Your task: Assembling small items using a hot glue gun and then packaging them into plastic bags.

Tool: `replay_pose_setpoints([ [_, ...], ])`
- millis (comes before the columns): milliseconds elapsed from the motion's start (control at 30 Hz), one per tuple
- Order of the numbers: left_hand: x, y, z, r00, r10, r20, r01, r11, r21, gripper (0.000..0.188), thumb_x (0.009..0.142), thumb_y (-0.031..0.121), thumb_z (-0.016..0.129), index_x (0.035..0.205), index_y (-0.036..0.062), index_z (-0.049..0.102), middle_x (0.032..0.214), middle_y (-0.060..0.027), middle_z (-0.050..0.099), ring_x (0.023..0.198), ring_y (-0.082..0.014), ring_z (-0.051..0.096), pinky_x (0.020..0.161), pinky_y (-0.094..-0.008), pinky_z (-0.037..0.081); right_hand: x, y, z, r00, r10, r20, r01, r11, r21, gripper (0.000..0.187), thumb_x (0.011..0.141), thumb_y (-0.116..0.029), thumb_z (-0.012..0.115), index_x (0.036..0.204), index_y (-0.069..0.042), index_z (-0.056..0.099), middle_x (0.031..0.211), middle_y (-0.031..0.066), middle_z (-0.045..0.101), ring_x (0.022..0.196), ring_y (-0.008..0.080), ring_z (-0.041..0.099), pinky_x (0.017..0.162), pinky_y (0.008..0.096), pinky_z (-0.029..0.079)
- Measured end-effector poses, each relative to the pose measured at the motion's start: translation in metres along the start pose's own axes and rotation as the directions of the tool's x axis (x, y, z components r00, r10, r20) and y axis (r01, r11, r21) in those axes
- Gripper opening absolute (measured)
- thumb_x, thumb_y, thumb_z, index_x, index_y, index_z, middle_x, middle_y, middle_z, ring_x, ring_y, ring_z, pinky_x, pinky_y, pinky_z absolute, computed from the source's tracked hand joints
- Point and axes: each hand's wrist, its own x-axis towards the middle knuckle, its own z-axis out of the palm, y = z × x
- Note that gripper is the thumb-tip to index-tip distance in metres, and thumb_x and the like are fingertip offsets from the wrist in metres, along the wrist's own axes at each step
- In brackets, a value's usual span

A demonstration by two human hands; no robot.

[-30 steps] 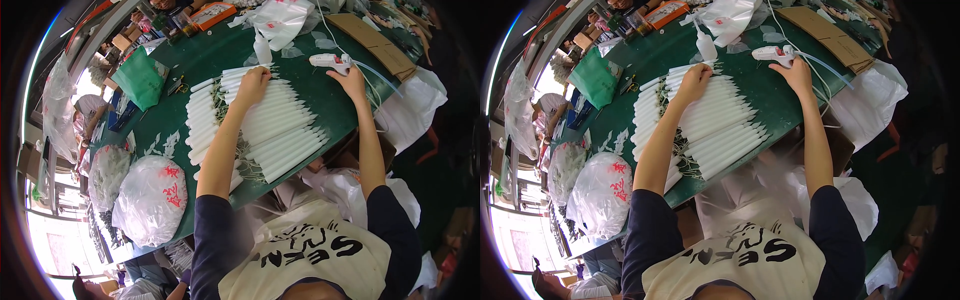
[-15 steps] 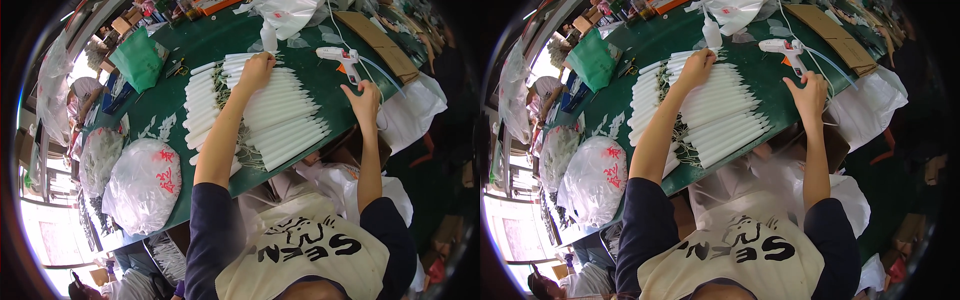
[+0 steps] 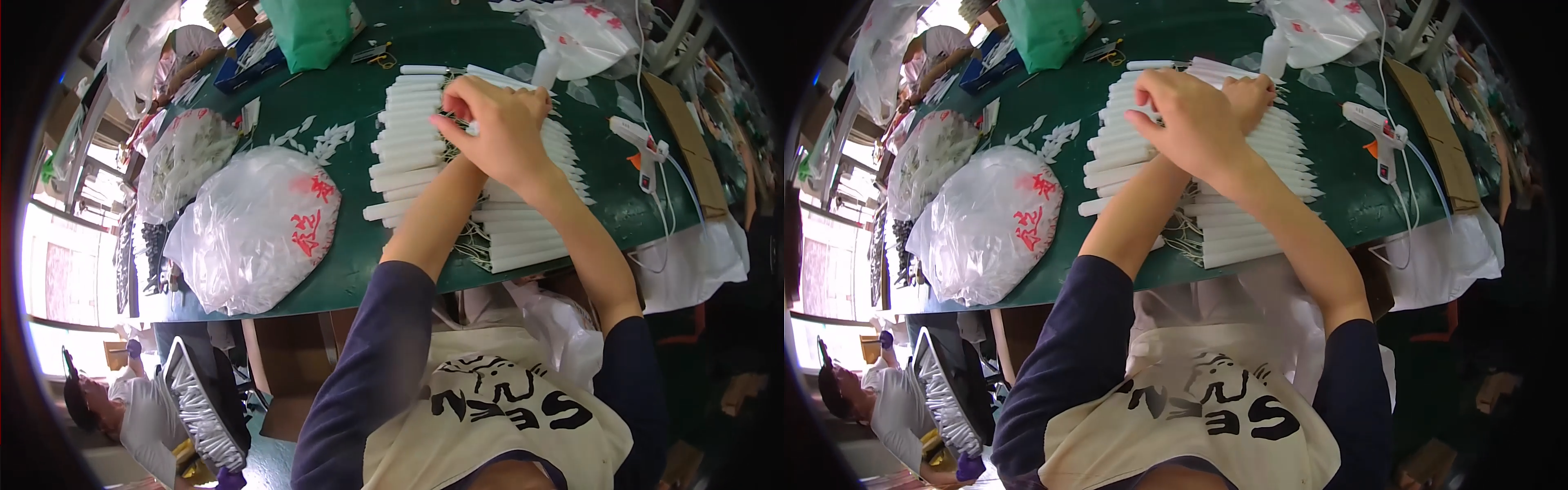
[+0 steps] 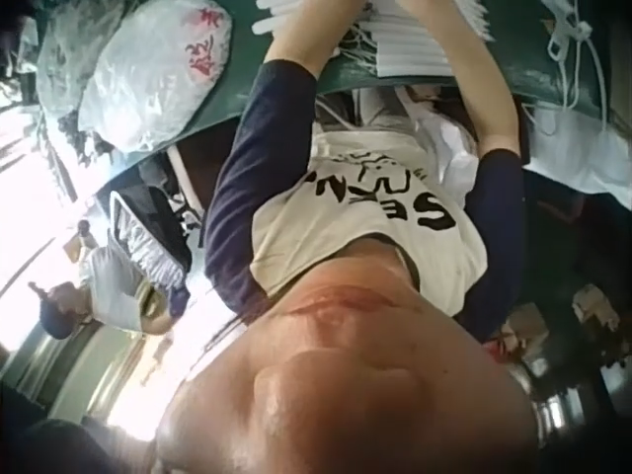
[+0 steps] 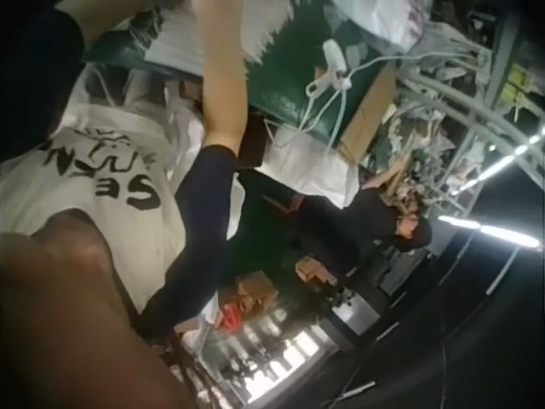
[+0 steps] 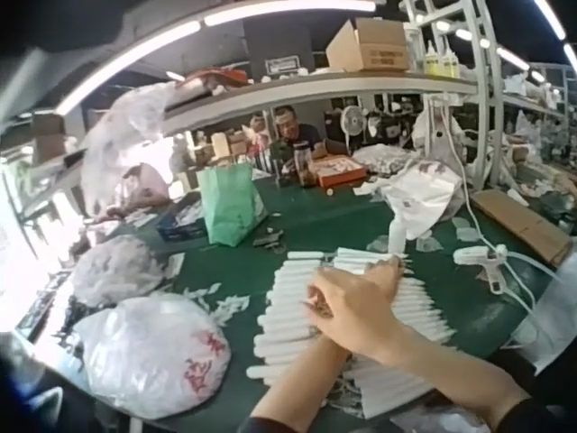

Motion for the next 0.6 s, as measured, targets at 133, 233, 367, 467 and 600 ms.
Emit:
replay_pose_setpoints([
  [133, 0.007, 0.008, -0.001, 0.996, 0.094, -0.005, -0.094, 0.995, -0.045, 0.013, 0.084, 0.018, 0.050, 0.089, 0.0073, 0.054, 0.078, -0.0087, 0.063, 0.079, -0.0282, 0.059, 0.076, -0.0414, 0.037, 0.027, 0.013, 0.048, 0.983, -0.062, 0.175, 0.048, 0.996, 0.080, 0.015, 0.075, -0.016, 0.063, 0.078, -0.006, 0.052, 0.075, 0.0037, 0.056, 0.076, 0.0204, 0.056, 0.068, 0.0336, 0.044],
  [233, 0.003, 0.003, -0.003, 0.994, 0.109, -0.026, -0.110, 0.994, -0.027, 0.013, 0.084, 0.018, 0.051, 0.088, 0.0067, 0.055, 0.077, -0.0094, 0.063, 0.079, -0.0282, 0.059, 0.076, -0.0415, 0.036, 0.046, 0.014, 0.086, 0.892, -0.226, 0.392, 0.204, 0.974, 0.096, 0.011, 0.075, -0.014, 0.063, 0.078, -0.005, 0.057, 0.080, 0.0071, 0.059, 0.086, 0.0240, 0.056, 0.070, 0.0355, 0.049],
  [367, 0.004, 0.006, 0.002, 0.990, 0.110, -0.085, -0.115, 0.991, -0.067, 0.012, 0.081, 0.017, 0.055, 0.087, 0.0070, 0.056, 0.076, -0.0100, 0.062, 0.077, -0.0275, 0.059, 0.073, -0.0413, 0.037, 0.061, 0.024, 0.136, 0.712, -0.220, 0.667, 0.301, 0.954, -0.006, 0.013, 0.073, -0.007, 0.062, 0.085, -0.003, 0.062, 0.090, 0.0104, 0.062, 0.090, 0.0270, 0.059, 0.074, 0.0364, 0.051],
  [467, 0.004, 0.004, 0.003, 0.985, 0.134, -0.104, -0.140, 0.989, -0.049, 0.012, 0.081, 0.017, 0.055, 0.087, 0.0070, 0.056, 0.076, -0.0098, 0.062, 0.077, -0.0270, 0.059, 0.072, -0.0412, 0.038, 0.068, 0.025, 0.154, 0.633, -0.185, 0.751, 0.329, 0.943, -0.045, 0.017, 0.072, -0.002, 0.060, 0.088, -0.002, 0.063, 0.095, 0.0122, 0.062, 0.092, 0.0287, 0.060, 0.073, 0.0373, 0.052],
  [600, 0.004, 0.005, 0.001, 0.989, 0.124, -0.079, -0.129, 0.990, -0.061, 0.012, 0.081, 0.018, 0.056, 0.085, 0.0068, 0.057, 0.076, -0.0094, 0.062, 0.077, -0.0268, 0.059, 0.073, -0.0406, 0.038, 0.075, 0.025, 0.162, 0.588, -0.125, 0.799, 0.307, 0.949, -0.078, 0.021, 0.071, 0.003, 0.057, 0.089, -0.003, 0.063, 0.096, 0.0136, 0.063, 0.092, 0.0291, 0.060, 0.073, 0.0378, 0.052],
])
